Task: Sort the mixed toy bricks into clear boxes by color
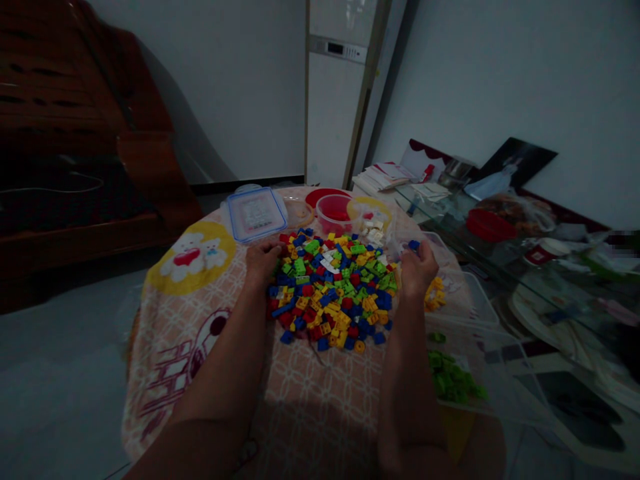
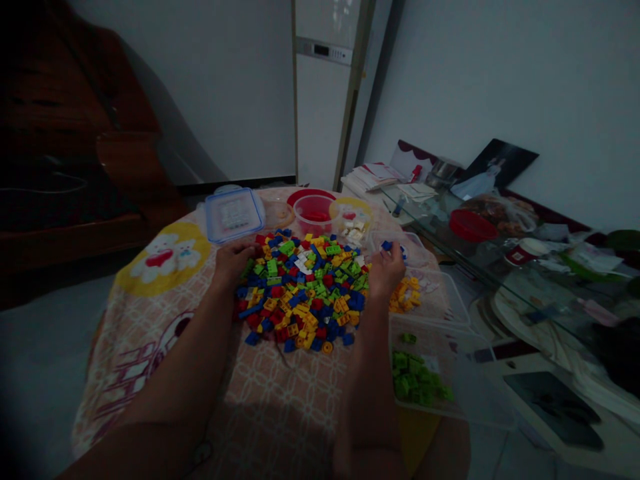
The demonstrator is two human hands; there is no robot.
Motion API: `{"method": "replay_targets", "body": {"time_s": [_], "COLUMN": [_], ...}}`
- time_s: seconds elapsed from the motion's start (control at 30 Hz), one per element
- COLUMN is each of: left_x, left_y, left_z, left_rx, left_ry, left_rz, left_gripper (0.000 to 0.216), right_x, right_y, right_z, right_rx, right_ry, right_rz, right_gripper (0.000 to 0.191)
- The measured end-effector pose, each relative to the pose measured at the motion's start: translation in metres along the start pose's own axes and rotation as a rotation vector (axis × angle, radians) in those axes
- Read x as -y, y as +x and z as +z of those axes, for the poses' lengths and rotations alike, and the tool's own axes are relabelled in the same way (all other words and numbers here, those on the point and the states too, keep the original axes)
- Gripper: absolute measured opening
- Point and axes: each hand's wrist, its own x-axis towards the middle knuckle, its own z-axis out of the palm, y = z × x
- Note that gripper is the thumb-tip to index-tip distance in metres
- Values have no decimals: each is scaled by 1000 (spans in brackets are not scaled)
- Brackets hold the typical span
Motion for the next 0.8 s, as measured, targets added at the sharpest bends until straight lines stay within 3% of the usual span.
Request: {"method": "replay_targets", "body": {"time_s": [0.1, 0.23, 0.4, 0.57, 0.7, 0.8], "left_x": [1, 1, -4, -7, -5, -3], "left_y": [0, 1, -2, -4, -3, -2], "left_z": [-1, 0, 0, -1, -1, -1], "left_rx": [-2, -3, -10, -4, 6, 7], "left_ry": [15, 8, -12, -12, -21, -30], "left_rz": [-4, -17, -15, -24, -33, -29], "left_gripper": [27, 27, 24, 24, 26, 25], "right_x": [-2, -1, 13, 28, 27, 27], "right_y": [3, 2, -14, -39, -52, -60], "right_z": [-2, -3, 6, 25, 38, 43], "right_rx": [-11, 62, 268, 533, 707, 753], "right_ry": [-26, -122, -199, -270, -505, -726], "right_rz": [-32, -47, -106, -271, -391, -468], "right_gripper": [69, 53, 32, 26, 27, 30]}}
